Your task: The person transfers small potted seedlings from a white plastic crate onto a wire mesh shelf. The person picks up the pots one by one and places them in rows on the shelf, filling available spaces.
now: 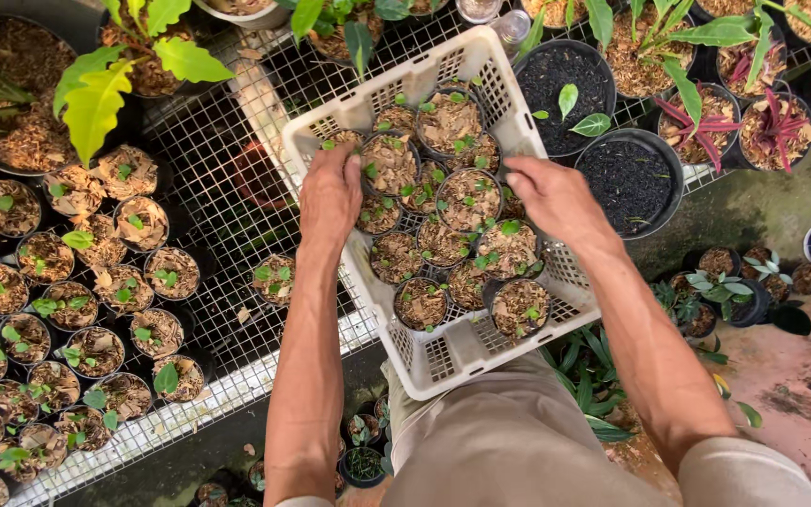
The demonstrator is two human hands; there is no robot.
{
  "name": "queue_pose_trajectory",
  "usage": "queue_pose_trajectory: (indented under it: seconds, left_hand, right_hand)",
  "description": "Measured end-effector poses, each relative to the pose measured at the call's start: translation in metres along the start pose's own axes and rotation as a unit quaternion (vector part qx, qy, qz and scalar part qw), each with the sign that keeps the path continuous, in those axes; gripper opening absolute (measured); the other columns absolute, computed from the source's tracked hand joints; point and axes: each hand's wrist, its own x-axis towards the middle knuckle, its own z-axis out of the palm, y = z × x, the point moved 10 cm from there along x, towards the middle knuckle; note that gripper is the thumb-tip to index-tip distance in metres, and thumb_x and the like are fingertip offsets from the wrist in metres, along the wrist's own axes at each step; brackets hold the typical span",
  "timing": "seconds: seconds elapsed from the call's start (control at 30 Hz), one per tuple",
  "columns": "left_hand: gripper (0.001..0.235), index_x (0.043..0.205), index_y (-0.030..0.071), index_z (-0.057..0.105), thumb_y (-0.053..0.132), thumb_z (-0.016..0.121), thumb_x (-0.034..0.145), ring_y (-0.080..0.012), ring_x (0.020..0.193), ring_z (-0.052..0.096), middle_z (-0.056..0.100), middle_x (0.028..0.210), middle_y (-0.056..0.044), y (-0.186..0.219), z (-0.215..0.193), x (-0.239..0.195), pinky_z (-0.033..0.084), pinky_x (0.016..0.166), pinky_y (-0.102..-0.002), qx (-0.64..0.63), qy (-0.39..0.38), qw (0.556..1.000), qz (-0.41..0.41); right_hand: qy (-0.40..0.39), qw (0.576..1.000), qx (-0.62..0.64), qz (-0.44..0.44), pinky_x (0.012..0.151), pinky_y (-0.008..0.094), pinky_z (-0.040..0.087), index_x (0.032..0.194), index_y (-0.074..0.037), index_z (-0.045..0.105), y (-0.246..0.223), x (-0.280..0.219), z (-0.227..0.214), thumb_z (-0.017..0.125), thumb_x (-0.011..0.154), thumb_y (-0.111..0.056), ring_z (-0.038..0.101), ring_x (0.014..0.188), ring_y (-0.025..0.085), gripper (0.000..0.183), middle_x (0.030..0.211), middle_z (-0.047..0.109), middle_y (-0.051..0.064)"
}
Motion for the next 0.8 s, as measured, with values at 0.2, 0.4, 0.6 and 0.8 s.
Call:
queue_pose_trajectory:
  seconds: [0.2,0.4,0.6,0.8]
  left_hand:
    - [0.027,0.122,0.005,0.071,0.022,0.060,0.104,-0.0375,0.103,0.071,0.069,0.118,-0.024,-0.007,0.028,0.013,0.057,0.092,-0.049,0.068,-0.060,0.994,-0.062]
    - [0.026,0.119,0.005,0.072,0.021,0.062,0.102,-0.0354,0.093,0.074,0.071,0.116,-0.024,-0.009,0.032,0.015,0.059,0.087,-0.048,0.057,-0.046,0.994,-0.086]
    - [0.023,0.117,0.005,0.074,0.017,0.060,0.103,-0.0284,0.078,0.073,0.073,0.109,-0.022,-0.022,0.040,0.017,0.062,0.073,-0.043,0.059,-0.053,0.990,-0.119]
    - [0.021,0.113,0.004,0.076,0.013,0.061,0.102,-0.0186,0.072,0.070,0.073,0.104,-0.018,-0.034,0.042,0.021,0.064,0.066,-0.031,0.057,-0.020,0.995,-0.085]
  right_hand:
    - [-0.055,0.998,-0.027,-0.012,0.097,0.044,0.054,0.133,-0.007,0.065,-0.002,0.023,0.026,0.056,0.103,-0.021,0.070,0.107,0.034,0.034,0.124,0.070,0.019]
    - [-0.088,0.996,-0.022,-0.017,0.096,0.045,0.054,0.132,-0.004,0.064,0.009,0.029,0.039,0.055,0.103,-0.019,0.070,0.105,0.037,0.034,0.120,0.070,0.023]
    - [-0.119,0.992,0.021,0.042,0.094,0.043,0.056,0.132,-0.005,0.064,0.025,0.027,0.045,0.055,0.103,-0.021,0.071,0.104,0.032,0.034,0.118,0.072,0.020]
    - [-0.136,0.987,0.056,0.065,0.096,0.042,0.056,0.135,-0.005,0.062,0.031,0.024,0.050,0.052,0.105,-0.024,0.070,0.109,0.028,0.037,0.124,0.069,0.020]
